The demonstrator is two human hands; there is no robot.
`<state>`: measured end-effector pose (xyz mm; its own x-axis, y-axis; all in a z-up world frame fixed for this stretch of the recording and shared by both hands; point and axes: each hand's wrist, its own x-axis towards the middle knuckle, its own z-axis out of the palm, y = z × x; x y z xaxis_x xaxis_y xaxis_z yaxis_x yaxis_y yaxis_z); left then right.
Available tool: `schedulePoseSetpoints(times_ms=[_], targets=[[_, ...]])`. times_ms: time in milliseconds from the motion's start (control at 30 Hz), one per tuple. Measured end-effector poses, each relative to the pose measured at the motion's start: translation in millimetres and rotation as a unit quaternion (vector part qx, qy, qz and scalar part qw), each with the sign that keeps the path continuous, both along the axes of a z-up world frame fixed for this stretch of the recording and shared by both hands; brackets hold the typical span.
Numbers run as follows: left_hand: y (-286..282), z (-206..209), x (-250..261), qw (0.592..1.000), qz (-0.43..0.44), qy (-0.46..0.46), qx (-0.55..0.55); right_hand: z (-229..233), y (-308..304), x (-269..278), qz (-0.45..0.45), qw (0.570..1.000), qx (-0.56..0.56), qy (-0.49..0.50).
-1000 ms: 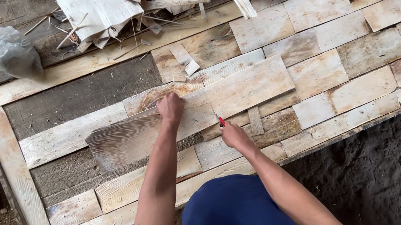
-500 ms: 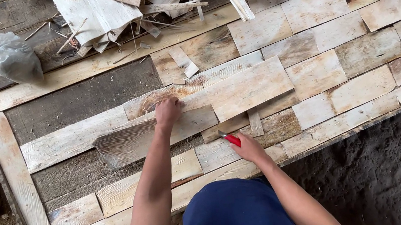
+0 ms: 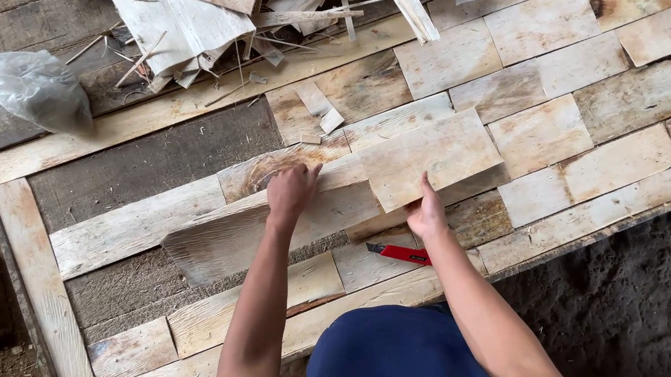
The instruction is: Cutting thin wood veneer sheets to size using a utility knife and a wooden straight edge for guidance.
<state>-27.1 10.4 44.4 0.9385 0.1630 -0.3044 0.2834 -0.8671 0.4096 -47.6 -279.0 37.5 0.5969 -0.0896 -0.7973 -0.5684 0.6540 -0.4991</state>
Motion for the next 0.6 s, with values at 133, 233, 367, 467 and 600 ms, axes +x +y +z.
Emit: schedulePoseSetpoints(times_ms=[133,233,367,467,600], targets=[[1,11,-3,0.999,0.032,-0.002,0.030,-8,7,8,-0.051,0.999,-0.003,-0.010],[2,38,-5,0.998,0.055,0.005,0.014,11,14,7,-0.078,0.995,0.027,-0.055],[4,57,-2,0.998,0.066,-0.005,0.008,36,21,10,-0.092,0.990,0.055,-0.094],[1,73,0,0.997,0.076,-0.019,-0.004,64,31,10,-0.080,0.990,0.068,-0.092],[-7,94,1,0.996,0.081,-0.023,-0.042,84,48,6,-0.084,0.986,0.119,-0.083]])
